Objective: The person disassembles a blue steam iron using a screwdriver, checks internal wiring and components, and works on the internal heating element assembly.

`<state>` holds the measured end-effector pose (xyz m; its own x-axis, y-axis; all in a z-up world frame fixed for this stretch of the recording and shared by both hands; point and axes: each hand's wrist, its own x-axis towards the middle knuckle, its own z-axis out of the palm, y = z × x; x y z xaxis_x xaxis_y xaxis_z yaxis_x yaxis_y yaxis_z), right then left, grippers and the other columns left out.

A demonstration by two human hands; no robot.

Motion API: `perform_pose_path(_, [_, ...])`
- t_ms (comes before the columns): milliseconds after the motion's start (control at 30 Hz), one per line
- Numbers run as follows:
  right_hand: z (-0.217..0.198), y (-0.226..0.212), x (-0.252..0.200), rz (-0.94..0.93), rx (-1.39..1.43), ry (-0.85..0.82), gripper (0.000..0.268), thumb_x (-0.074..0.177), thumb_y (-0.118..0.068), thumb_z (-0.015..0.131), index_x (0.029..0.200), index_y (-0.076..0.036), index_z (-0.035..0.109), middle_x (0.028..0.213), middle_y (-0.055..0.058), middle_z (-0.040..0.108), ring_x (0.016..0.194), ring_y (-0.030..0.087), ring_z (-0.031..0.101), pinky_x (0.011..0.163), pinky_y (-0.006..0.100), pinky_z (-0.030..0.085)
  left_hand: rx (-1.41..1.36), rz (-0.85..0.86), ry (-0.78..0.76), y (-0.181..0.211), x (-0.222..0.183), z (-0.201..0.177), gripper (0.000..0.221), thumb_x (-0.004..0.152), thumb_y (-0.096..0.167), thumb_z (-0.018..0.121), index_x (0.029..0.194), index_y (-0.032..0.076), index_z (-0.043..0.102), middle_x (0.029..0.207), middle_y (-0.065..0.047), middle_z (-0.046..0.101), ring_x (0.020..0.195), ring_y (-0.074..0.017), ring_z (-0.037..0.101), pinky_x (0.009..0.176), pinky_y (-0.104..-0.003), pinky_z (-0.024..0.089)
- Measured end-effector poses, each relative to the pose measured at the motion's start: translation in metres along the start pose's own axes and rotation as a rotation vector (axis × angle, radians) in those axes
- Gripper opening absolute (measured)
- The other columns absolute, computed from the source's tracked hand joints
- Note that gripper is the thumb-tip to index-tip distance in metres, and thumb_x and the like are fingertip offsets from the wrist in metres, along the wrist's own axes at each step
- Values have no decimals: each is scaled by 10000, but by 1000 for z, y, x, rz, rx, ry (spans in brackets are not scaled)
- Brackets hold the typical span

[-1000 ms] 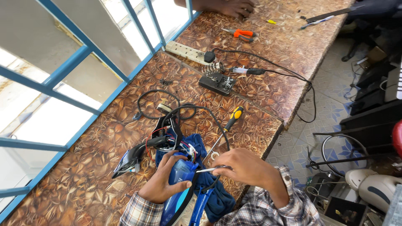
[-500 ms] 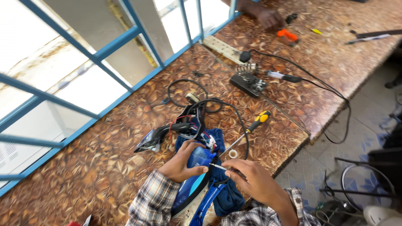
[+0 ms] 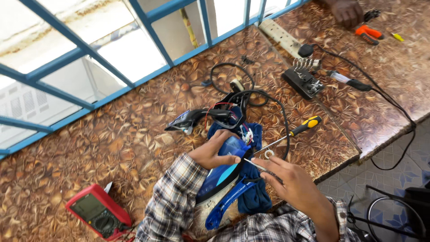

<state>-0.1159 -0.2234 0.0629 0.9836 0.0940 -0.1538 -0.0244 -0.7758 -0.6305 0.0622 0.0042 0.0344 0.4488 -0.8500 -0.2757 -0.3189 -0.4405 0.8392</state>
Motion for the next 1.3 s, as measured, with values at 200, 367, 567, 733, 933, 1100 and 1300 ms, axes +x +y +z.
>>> perform_pose_path(200, [2,2,-6,63,-30,-72,492,982,-412,538,1471,-459,561,1516,146,539,881,275,831,926,487,575,-17,22,-1,-5,3,-1,969,748,763,576,1465,131,415,1330,-135,451,1254,-286,481,1077,-465,423])
perform_pose_path(367, [-2,-10,2,42,-21,-29,473,988,-366,520,1458,-387,571,1174,43,644,459,133,479,569,380,560,-40,0,-13,-6,4,-2,975,740,757,580,1478,140,421,1305,-116,456,1253,-266,485,1107,-441,402])
perform_pose_path(567, [2,-10,7,17,-16,1,499,1011,-302,477,1504,-363,523,917,-26,734,517,149,568,531,365,496,-35,-20,-10,-6,4,-3,972,736,752,581,1485,152,424,1315,-122,462,1286,-269,477,1134,-436,365])
perform_pose_path(733, [4,-9,5,68,-60,-17,641,970,-110,508,1527,-425,478,928,-65,756,589,159,589,544,362,476,-23,49,8,-15,8,1,959,751,751,589,1476,144,424,1272,-103,465,1251,-238,459,1132,-413,364])
perform_pose_path(933, [6,-9,6,159,-133,-41,731,933,-62,597,1569,-377,421,884,-55,708,623,116,591,562,295,550,-14,-72,-3,-4,6,-2,968,706,755,596,1460,167,441,1245,-108,462,1213,-274,518,1083,-438,411])
perform_pose_path(1100, [1,-22,7,140,-171,-132,700,961,-63,538,1568,-391,422,943,-48,730,712,145,651,698,348,606,-31,-59,-30,-7,7,-3,989,713,773,570,1476,163,413,1310,-111,448,1254,-275,504,1086,-453,431])
perform_pose_path(1300, [3,-39,7,168,-206,-159,628,986,-134,525,1569,-347,433,973,-1,684,788,220,677,673,430,561,-26,-32,-2,-13,9,0,1003,715,785,560,1481,154,411,1316,-125,447,1277,-285,472,1116,-460,382])
